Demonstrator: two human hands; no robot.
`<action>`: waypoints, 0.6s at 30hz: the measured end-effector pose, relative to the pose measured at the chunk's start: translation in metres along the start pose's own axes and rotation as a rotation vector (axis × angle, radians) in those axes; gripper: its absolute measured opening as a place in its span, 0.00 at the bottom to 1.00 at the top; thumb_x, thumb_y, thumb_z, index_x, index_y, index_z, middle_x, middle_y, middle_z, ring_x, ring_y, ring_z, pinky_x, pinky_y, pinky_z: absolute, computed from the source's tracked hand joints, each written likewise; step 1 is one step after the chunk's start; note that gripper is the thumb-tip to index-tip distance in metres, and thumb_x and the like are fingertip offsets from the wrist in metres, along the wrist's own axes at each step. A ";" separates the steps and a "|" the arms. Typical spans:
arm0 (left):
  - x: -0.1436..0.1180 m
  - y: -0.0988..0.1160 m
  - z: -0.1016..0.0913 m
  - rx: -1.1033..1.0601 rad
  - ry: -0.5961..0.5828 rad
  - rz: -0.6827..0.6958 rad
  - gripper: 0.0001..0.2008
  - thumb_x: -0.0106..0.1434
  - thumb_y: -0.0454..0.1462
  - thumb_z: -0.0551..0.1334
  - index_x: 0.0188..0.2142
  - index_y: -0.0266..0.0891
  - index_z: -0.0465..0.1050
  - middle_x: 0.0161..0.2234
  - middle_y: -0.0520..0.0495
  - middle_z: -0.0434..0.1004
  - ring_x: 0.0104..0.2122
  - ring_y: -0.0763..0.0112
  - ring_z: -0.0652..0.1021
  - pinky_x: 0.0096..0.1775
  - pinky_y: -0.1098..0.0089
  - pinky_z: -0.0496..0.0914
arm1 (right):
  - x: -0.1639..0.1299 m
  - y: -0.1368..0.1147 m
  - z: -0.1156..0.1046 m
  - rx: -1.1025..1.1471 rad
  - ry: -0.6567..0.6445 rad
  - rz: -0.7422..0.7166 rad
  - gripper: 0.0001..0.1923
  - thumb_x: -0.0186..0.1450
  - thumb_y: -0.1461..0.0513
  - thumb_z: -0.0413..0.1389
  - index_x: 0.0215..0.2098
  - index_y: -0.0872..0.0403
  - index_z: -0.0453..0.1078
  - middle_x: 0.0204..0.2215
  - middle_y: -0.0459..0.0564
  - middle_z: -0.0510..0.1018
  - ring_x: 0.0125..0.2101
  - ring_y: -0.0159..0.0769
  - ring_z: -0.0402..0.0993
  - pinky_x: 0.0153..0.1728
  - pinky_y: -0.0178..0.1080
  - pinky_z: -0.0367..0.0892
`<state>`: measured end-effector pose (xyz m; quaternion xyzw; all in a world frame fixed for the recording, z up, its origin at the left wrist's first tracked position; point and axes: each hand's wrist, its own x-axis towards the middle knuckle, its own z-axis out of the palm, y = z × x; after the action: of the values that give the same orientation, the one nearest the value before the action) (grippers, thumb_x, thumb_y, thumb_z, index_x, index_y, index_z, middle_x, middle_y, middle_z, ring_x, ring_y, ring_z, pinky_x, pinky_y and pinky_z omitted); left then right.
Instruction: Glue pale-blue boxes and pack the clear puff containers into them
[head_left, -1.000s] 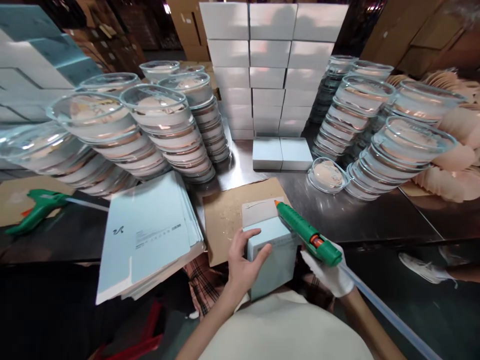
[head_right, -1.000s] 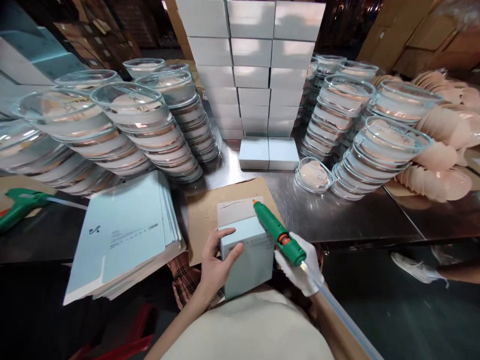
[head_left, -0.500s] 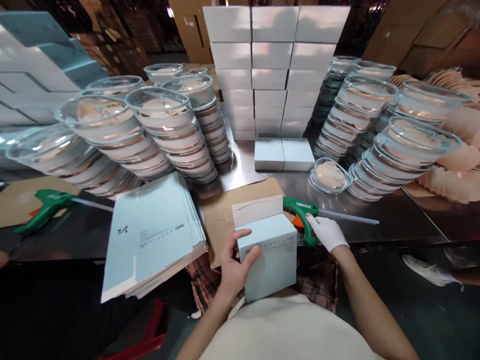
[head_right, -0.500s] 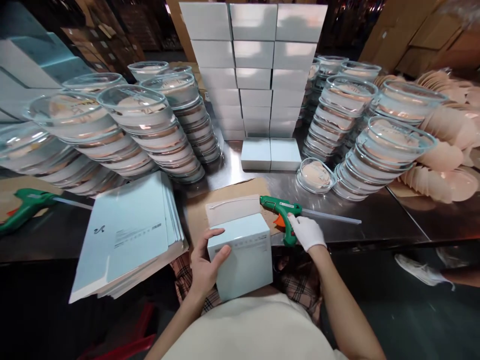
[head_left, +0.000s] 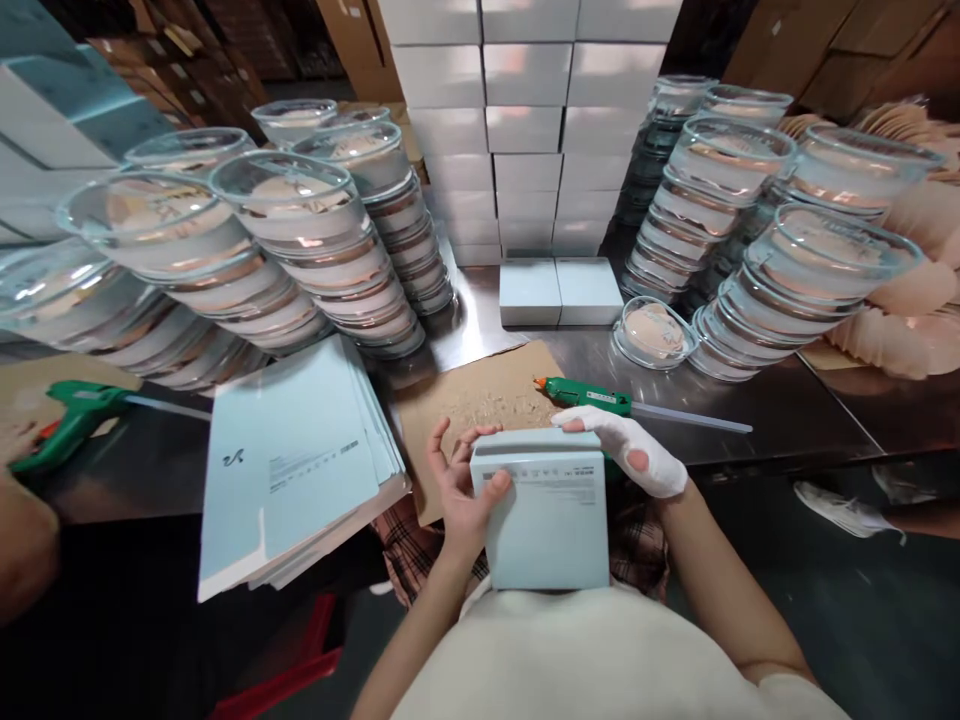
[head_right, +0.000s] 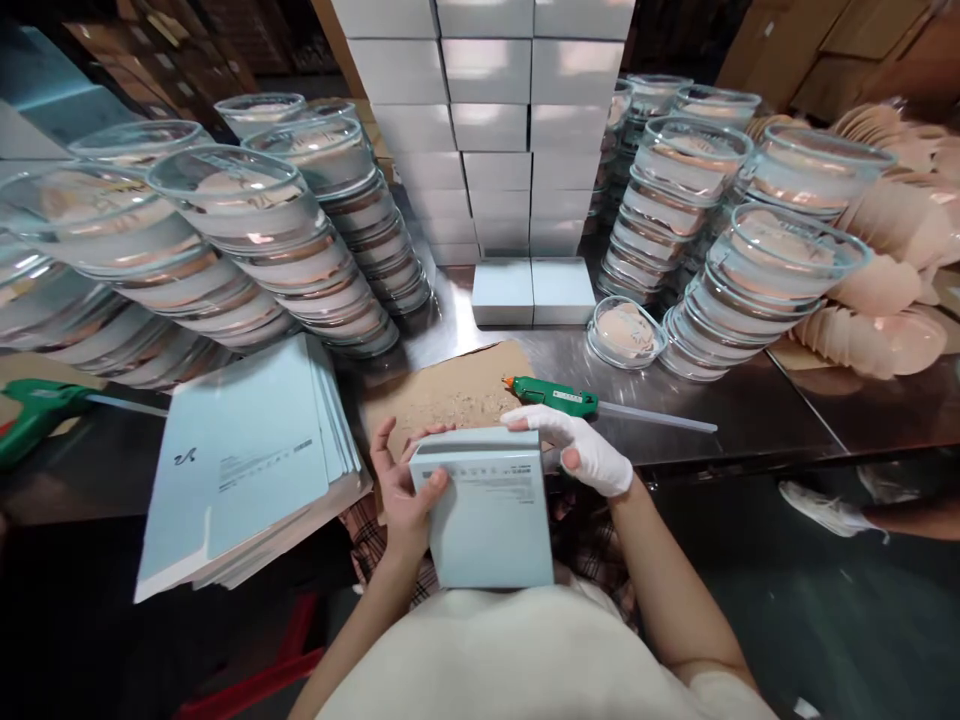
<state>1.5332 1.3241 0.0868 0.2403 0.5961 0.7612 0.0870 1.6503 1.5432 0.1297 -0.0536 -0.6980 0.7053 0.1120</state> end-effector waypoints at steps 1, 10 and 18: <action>0.002 0.000 -0.001 -0.013 -0.022 0.016 0.40 0.62 0.54 0.73 0.66 0.53 0.57 0.48 0.45 0.80 0.50 0.57 0.83 0.50 0.59 0.77 | -0.003 -0.004 -0.004 -0.070 -0.072 -0.056 0.46 0.51 0.27 0.63 0.50 0.53 0.81 0.59 0.60 0.80 0.60 0.53 0.76 0.59 0.51 0.72; 0.012 0.011 -0.011 0.062 -0.179 0.165 0.10 0.65 0.46 0.72 0.39 0.44 0.80 0.44 0.44 0.79 0.52 0.56 0.80 0.58 0.52 0.73 | 0.013 -0.025 0.004 -0.444 -0.309 -0.321 0.19 0.70 0.49 0.61 0.55 0.46 0.82 0.57 0.55 0.80 0.58 0.45 0.77 0.63 0.50 0.70; 0.005 0.008 -0.014 0.055 -0.140 0.055 0.15 0.64 0.51 0.71 0.35 0.42 0.79 0.41 0.44 0.77 0.46 0.58 0.80 0.57 0.52 0.73 | -0.006 0.004 0.002 -0.512 -0.264 -0.416 0.22 0.75 0.55 0.57 0.65 0.45 0.72 0.64 0.57 0.73 0.62 0.44 0.74 0.62 0.49 0.70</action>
<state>1.5241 1.3119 0.0936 0.3117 0.6024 0.7279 0.1009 1.6556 1.5395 0.1255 0.1551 -0.8566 0.4702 0.1451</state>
